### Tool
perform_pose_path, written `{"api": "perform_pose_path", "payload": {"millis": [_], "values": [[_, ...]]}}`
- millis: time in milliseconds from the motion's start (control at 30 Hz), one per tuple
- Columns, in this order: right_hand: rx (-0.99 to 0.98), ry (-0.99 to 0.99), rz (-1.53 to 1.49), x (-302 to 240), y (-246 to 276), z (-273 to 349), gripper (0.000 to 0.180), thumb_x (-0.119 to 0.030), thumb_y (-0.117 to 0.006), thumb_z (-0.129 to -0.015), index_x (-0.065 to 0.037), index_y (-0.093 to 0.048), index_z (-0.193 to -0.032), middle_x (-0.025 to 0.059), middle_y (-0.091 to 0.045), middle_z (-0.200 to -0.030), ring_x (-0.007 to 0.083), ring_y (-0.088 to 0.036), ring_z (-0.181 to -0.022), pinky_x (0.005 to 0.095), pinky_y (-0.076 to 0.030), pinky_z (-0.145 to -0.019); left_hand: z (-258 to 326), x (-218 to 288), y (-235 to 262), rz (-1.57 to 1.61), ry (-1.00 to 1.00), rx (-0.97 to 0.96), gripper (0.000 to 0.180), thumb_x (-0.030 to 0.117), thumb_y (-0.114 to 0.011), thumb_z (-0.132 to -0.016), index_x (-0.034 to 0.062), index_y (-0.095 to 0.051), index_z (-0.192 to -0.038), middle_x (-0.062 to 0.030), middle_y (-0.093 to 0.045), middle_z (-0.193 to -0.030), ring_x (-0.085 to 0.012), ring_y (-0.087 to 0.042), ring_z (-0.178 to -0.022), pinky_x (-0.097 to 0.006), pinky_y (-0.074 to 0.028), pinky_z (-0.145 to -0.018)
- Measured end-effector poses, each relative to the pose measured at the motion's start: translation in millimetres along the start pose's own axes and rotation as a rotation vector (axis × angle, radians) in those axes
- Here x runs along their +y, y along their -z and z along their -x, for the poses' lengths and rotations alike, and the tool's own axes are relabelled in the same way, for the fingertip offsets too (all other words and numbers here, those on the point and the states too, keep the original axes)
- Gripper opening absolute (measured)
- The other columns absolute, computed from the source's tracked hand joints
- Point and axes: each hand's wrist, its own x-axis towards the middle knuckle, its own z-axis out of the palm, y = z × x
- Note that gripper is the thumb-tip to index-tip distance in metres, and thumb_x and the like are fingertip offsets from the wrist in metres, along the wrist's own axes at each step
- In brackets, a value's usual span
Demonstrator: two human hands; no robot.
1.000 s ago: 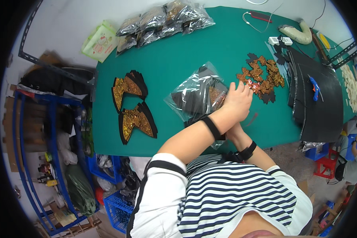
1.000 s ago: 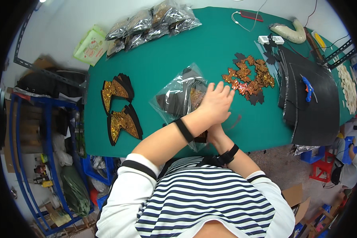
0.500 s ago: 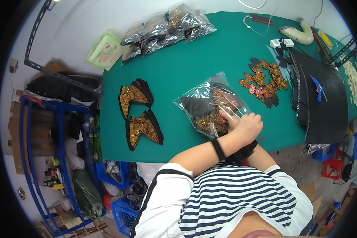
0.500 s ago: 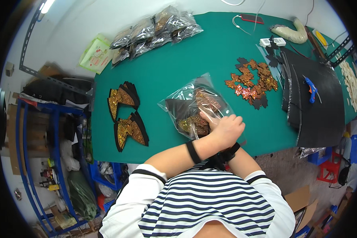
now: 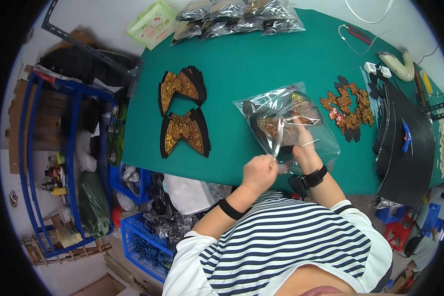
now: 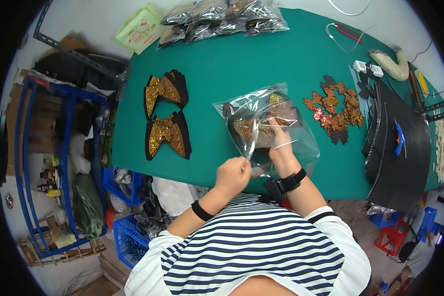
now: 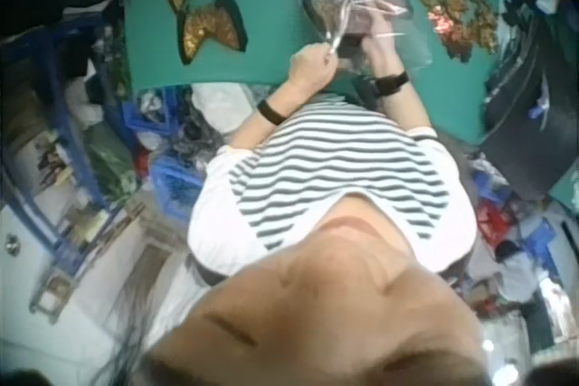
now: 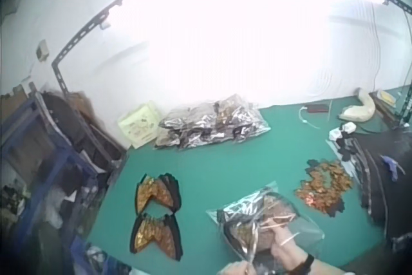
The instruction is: Sorting and bagging rhinestone-decorated shoe upper components.
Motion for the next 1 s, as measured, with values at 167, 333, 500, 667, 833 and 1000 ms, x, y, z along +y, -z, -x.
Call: {"api": "perform_pose_path", "payload": {"millis": [167,333,500,667,833,1000], "values": [[0.016,-0.075,-0.022,9,5,-13,0.039,-0.008,-0.066,-0.079,-0.003,-0.050,-0.114,0.0084,-0.058,-0.106,0.0229,-0.059,-0.089,0.0372,-0.050,-0.076,9,21,-1,0.143,-0.149,-0.079,0.014,0.013,-0.056,-0.078,0.0052,-0.053,-0.066,-0.0115,-0.055,-0.062,-0.0293,-0.055,-0.058,-0.040,-0.044,-0.054],[-0.058,-0.096,-0.016,0,-19,-8,0.030,-0.015,-0.065,-0.081,-0.005,-0.054,-0.107,0.0065,-0.059,-0.095,0.0201,-0.057,-0.083,0.0356,-0.049,-0.072,16,9,-14,0.150,0.000,-0.152,0.013,0.013,-0.056,-0.076,0.0033,-0.053,-0.068,-0.0133,-0.057,-0.066,-0.0316,-0.058,-0.064,-0.041,-0.047,-0.057],[0.057,-0.069,-0.018,10,-24,-24,0.036,-0.014,-0.072,-0.076,-0.001,-0.055,-0.104,0.0068,-0.060,-0.094,0.0205,-0.057,-0.082,0.0370,-0.049,-0.071,15,5,-14,0.115,-0.013,-0.221,0.014,0.014,-0.055,-0.076,0.0030,-0.053,-0.069,-0.0144,-0.058,-0.068,-0.0333,-0.058,-0.064,-0.043,-0.046,-0.057],[0.021,-0.035,-0.175,21,-19,-33,0.038,-0.015,-0.072,-0.075,0.002,-0.055,-0.105,0.0094,-0.061,-0.093,0.0207,-0.059,-0.083,0.0341,-0.049,-0.068,15,7,-9,0.083,0.023,-0.331,0.017,0.018,-0.054,-0.079,0.0029,-0.053,-0.072,-0.0163,-0.059,-0.070,-0.0355,-0.059,-0.066,-0.045,-0.047,-0.058],[0.229,-0.048,0.015,25,-16,-39,0.056,-0.020,-0.072,-0.074,0.007,-0.043,-0.114,0.0163,-0.054,-0.104,0.0255,-0.057,-0.089,0.0411,-0.050,-0.071,19,-3,-6,0.049,0.010,-0.365,0.018,0.019,-0.054,-0.081,0.0031,-0.053,-0.071,-0.0165,-0.059,-0.069,-0.0358,-0.059,-0.065,-0.045,-0.047,-0.057],[0.238,0.083,0.073,12,-43,-17,0.043,-0.018,-0.071,-0.075,0.011,-0.052,-0.099,0.0146,-0.060,-0.090,0.0216,-0.061,-0.076,0.0365,-0.051,-0.061,17,-8,2,0.036,0.008,-0.383,0.019,0.019,-0.054,-0.082,0.0031,-0.054,-0.072,-0.0162,-0.059,-0.069,-0.0351,-0.058,-0.063,-0.044,-0.046,-0.056]]}}
